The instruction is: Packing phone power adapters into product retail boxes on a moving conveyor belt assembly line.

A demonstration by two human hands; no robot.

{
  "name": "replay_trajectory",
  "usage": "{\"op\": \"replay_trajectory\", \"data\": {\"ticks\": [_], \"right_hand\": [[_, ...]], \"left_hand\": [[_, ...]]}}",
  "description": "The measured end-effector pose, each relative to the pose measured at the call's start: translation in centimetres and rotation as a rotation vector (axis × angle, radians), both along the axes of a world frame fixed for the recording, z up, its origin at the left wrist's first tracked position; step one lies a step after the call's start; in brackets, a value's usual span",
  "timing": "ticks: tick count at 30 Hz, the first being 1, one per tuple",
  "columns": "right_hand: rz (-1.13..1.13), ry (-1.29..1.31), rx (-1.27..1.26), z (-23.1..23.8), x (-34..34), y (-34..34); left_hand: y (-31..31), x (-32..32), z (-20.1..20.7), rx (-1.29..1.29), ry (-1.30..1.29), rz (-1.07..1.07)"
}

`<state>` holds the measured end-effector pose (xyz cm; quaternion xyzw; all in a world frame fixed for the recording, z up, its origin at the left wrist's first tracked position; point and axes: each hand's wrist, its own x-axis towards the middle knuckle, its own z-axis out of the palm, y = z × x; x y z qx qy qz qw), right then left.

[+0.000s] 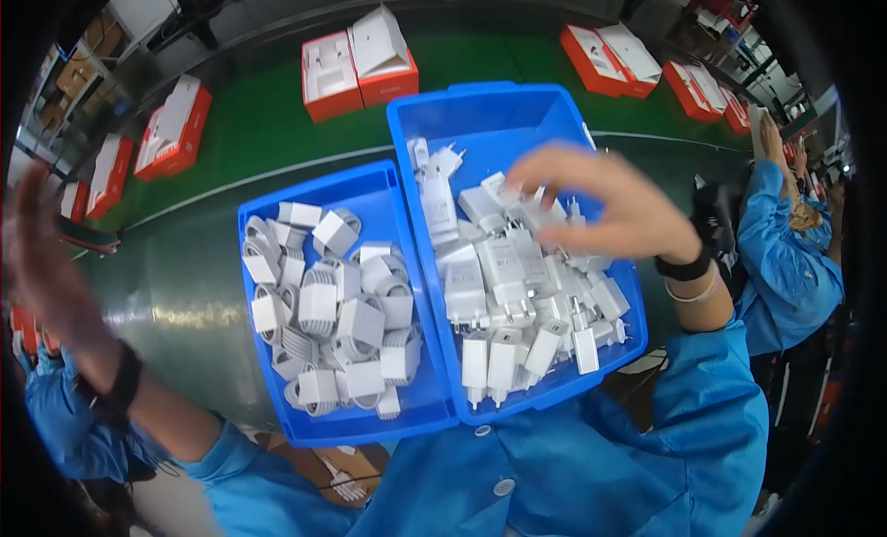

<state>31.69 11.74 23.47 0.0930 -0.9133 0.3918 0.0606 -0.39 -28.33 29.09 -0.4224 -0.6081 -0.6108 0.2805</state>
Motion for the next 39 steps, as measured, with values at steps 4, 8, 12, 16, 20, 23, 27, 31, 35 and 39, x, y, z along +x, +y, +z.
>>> {"op": "replay_trajectory", "data": {"ticks": [4, 8, 12, 16, 20, 23, 27, 31, 35, 39], "right_hand": [[0.113, -0.183, 0.210, -3.2, 0.2, -1.4], [0.175, -0.297, 0.405, -0.7, -1.2, -2.4], [0.209, -0.063, 0.593, 4.3, -4.7, -0.7], [0.171, 0.306, 0.840, 13.8, -11.4, 2.8], [-0.031, 0.234, 0.780, 15.3, -20.3, 5.8], [-0.016, 0.279, 0.909, 8.1, -28.7, 5.6], [-0.067, 0.190, 0.966, -1.4, -34.7, 8.6], [-0.168, 0.089, 0.898, -5.7, -36.9, 10.6], [-0.146, 0.048, 0.853, -8.1, -37.8, 10.4], [-0.146, 0.089, 0.795, -10.3, -37.5, 12.0]], "left_hand": [[2.8, -6.5, -13.5, -0.210, -0.447, 0.171], [4.8, -6.3, -23.0, -0.411, -0.528, 0.052], [7.5, -3.4, -24.4, -0.456, -0.533, 0.067], [7.9, -2.2, -23.5, -0.589, -0.281, 0.088], [8.9, -2.6, -23.6, -0.602, -0.261, 0.080], [7.4, -2.0, -23.9, -0.637, -0.295, 0.125], [7.8, -2.1, -24.0, -0.647, -0.268, 0.100], [8.1, -2.2, -24.2, -0.644, -0.266, 0.089], [7.3, -1.9, -23.7, -0.661, -0.270, 0.113], [7.6, -1.9, -23.3, -0.689, -0.284, 0.128]]}}
